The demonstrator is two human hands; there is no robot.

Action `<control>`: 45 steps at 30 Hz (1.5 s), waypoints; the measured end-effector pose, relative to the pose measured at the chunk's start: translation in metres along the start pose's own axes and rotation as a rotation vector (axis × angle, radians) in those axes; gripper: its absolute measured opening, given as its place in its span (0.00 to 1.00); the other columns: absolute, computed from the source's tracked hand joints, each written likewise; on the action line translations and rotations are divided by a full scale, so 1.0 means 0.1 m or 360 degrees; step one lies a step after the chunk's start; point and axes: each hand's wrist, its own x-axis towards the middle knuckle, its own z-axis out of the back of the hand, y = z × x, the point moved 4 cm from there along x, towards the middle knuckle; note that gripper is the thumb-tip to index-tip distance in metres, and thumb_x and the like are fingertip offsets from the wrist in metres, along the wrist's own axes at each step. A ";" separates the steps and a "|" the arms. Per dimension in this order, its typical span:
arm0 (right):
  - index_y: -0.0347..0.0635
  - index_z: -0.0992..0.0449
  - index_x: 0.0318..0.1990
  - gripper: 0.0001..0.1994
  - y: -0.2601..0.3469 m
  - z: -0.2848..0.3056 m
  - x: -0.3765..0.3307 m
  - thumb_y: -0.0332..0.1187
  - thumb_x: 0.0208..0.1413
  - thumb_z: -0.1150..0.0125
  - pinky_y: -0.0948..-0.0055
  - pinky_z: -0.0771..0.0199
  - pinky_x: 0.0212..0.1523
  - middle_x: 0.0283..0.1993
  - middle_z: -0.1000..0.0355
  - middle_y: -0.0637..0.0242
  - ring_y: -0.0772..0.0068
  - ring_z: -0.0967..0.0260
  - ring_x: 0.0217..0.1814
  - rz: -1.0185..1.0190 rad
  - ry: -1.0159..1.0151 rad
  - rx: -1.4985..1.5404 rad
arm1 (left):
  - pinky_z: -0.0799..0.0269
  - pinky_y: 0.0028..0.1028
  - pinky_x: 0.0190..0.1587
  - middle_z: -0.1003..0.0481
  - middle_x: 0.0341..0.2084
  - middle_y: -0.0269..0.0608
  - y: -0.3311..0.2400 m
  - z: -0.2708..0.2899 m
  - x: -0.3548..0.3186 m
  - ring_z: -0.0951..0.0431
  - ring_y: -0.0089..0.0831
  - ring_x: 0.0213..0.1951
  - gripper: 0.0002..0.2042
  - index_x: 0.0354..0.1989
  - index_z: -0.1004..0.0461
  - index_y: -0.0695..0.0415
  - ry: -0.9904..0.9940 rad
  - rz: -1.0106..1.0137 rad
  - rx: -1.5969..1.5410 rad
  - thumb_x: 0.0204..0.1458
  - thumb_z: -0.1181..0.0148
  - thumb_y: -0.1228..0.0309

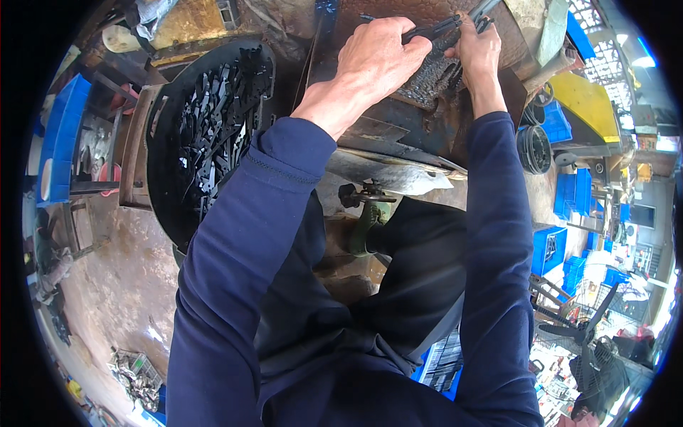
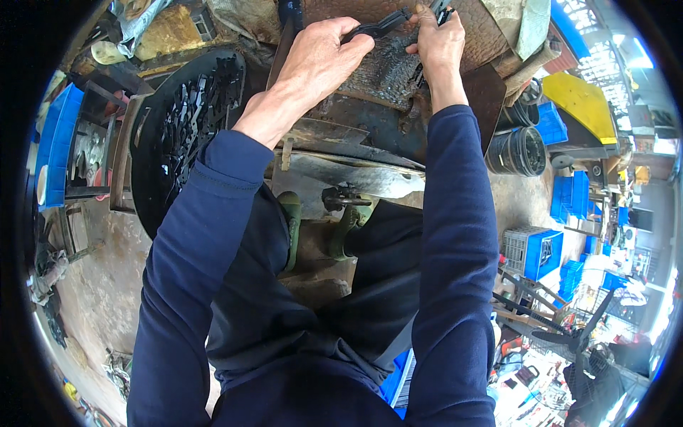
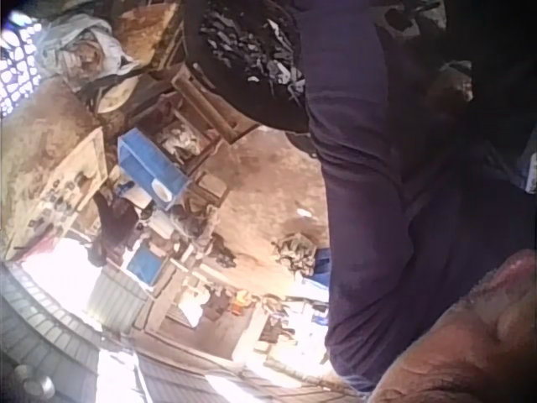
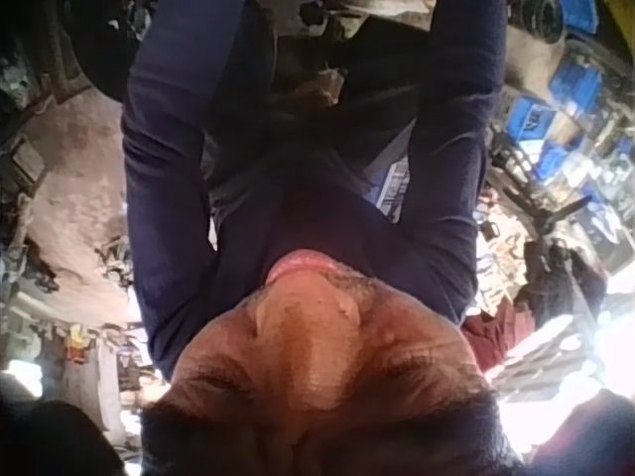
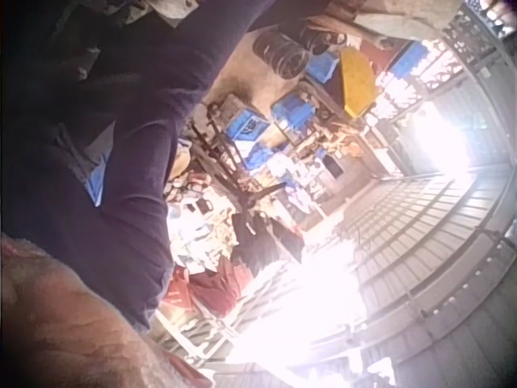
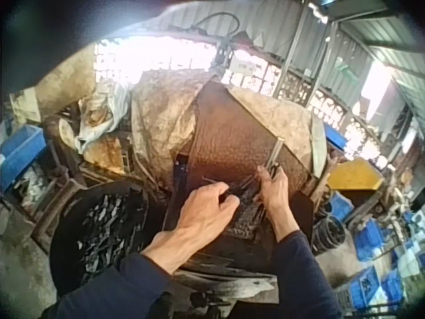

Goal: Finishing small metal parts by processing them on a stationary machine and then dipping them into a cleaning solution.

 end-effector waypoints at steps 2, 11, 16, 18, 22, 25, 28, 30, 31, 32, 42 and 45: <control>0.31 0.29 0.37 0.14 0.01 -0.01 -0.02 0.37 0.60 0.39 0.71 0.30 0.16 0.17 0.33 0.64 0.71 0.32 0.14 -0.0001 0.0005 -0.0001 | 0.25 0.44 0.48 0.20 0.37 0.60 0.02 -0.01 0.01 0.19 0.53 0.43 0.23 0.51 0.23 0.62 -0.0002 -0.0009 0.0004 0.53 0.43 0.56; 0.31 0.29 0.39 0.15 0.01 0.00 -0.01 0.38 0.60 0.39 0.70 0.29 0.17 0.19 0.32 0.63 0.69 0.31 0.15 -0.0002 0.0013 -0.0016 | 0.24 0.44 0.47 0.20 0.36 0.59 0.00 0.01 0.01 0.19 0.54 0.42 0.23 0.50 0.22 0.61 -0.0006 -0.0029 0.0022 0.52 0.43 0.57; 0.31 0.29 0.40 0.15 0.02 -0.01 -0.01 0.38 0.60 0.39 0.69 0.29 0.17 0.20 0.31 0.62 0.68 0.31 0.15 -0.0002 0.0017 -0.0021 | 0.24 0.44 0.47 0.20 0.36 0.58 0.02 0.00 0.02 0.19 0.54 0.42 0.22 0.50 0.22 0.61 -0.0008 -0.0056 0.0026 0.52 0.43 0.57; 0.32 0.29 0.40 0.15 0.02 -0.01 -0.01 0.39 0.60 0.39 0.69 0.29 0.17 0.20 0.31 0.61 0.68 0.30 0.15 -0.0002 0.0019 -0.0022 | 0.23 0.44 0.47 0.20 0.35 0.58 0.03 0.00 0.02 0.19 0.54 0.41 0.22 0.50 0.22 0.61 -0.0017 -0.0059 0.0033 0.52 0.43 0.57; 0.32 0.29 0.41 0.16 0.00 0.00 0.01 0.39 0.60 0.39 0.68 0.28 0.17 0.21 0.31 0.61 0.67 0.30 0.16 -0.0002 0.0018 -0.0030 | 0.23 0.44 0.46 0.20 0.35 0.58 0.02 0.00 0.02 0.19 0.54 0.41 0.22 0.50 0.22 0.60 -0.0025 -0.0069 0.0039 0.52 0.43 0.57; 0.32 0.29 0.42 0.16 0.00 0.01 0.01 0.39 0.60 0.39 0.68 0.28 0.17 0.22 0.30 0.60 0.66 0.30 0.16 -0.0002 0.0018 -0.0035 | 0.23 0.44 0.46 0.20 0.35 0.58 0.01 -0.01 0.02 0.19 0.53 0.41 0.22 0.50 0.22 0.60 -0.0008 -0.0070 0.0033 0.52 0.43 0.57; 0.32 0.29 0.42 0.17 0.04 0.01 0.02 0.40 0.60 0.38 0.68 0.28 0.18 0.22 0.30 0.60 0.66 0.30 0.16 -0.0003 0.0023 -0.0035 | 0.23 0.44 0.46 0.20 0.34 0.58 0.01 0.01 0.01 0.19 0.54 0.40 0.22 0.49 0.22 0.60 -0.0032 -0.0070 0.0037 0.52 0.43 0.57; 0.32 0.29 0.43 0.17 0.05 0.02 0.01 0.40 0.60 0.38 0.67 0.28 0.18 0.23 0.30 0.59 0.65 0.29 0.16 -0.0003 0.0024 -0.0037 | 0.23 0.44 0.46 0.20 0.34 0.58 0.01 0.01 0.01 0.19 0.54 0.40 0.22 0.49 0.22 0.60 -0.0020 -0.0059 0.0035 0.52 0.43 0.57; 0.32 0.29 0.43 0.17 0.03 0.00 -0.02 0.40 0.60 0.38 0.67 0.28 0.18 0.23 0.29 0.59 0.65 0.29 0.16 -0.0002 0.0023 -0.0038 | 0.23 0.44 0.45 0.20 0.34 0.58 0.00 0.01 0.01 0.19 0.54 0.39 0.22 0.49 0.22 0.60 -0.0009 -0.0050 0.0031 0.52 0.43 0.57; 0.32 0.29 0.43 0.17 0.03 0.01 -0.01 0.40 0.60 0.38 0.67 0.28 0.18 0.23 0.29 0.59 0.65 0.29 0.16 -0.0002 0.0023 -0.0039 | 0.23 0.44 0.45 0.20 0.33 0.58 0.00 0.01 0.01 0.18 0.54 0.39 0.21 0.48 0.21 0.60 0.0002 -0.0040 0.0028 0.52 0.43 0.58; 0.32 0.29 0.45 0.18 0.06 0.03 0.01 0.41 0.61 0.38 0.66 0.27 0.19 0.25 0.28 0.57 0.63 0.28 0.17 0.0000 0.0029 -0.0053 | 0.23 0.44 0.42 0.20 0.28 0.56 0.00 0.02 0.01 0.19 0.53 0.35 0.19 0.44 0.21 0.60 -0.0044 -0.0087 0.0028 0.52 0.43 0.58; 0.32 0.29 0.46 0.19 0.04 0.02 -0.02 0.42 0.61 0.38 0.66 0.26 0.19 0.25 0.27 0.57 0.62 0.28 0.17 0.0000 0.0031 -0.0057 | 0.23 0.44 0.40 0.21 0.27 0.55 -0.01 0.01 0.01 0.19 0.52 0.33 0.18 0.42 0.21 0.60 0.0009 -0.0037 -0.0005 0.51 0.43 0.58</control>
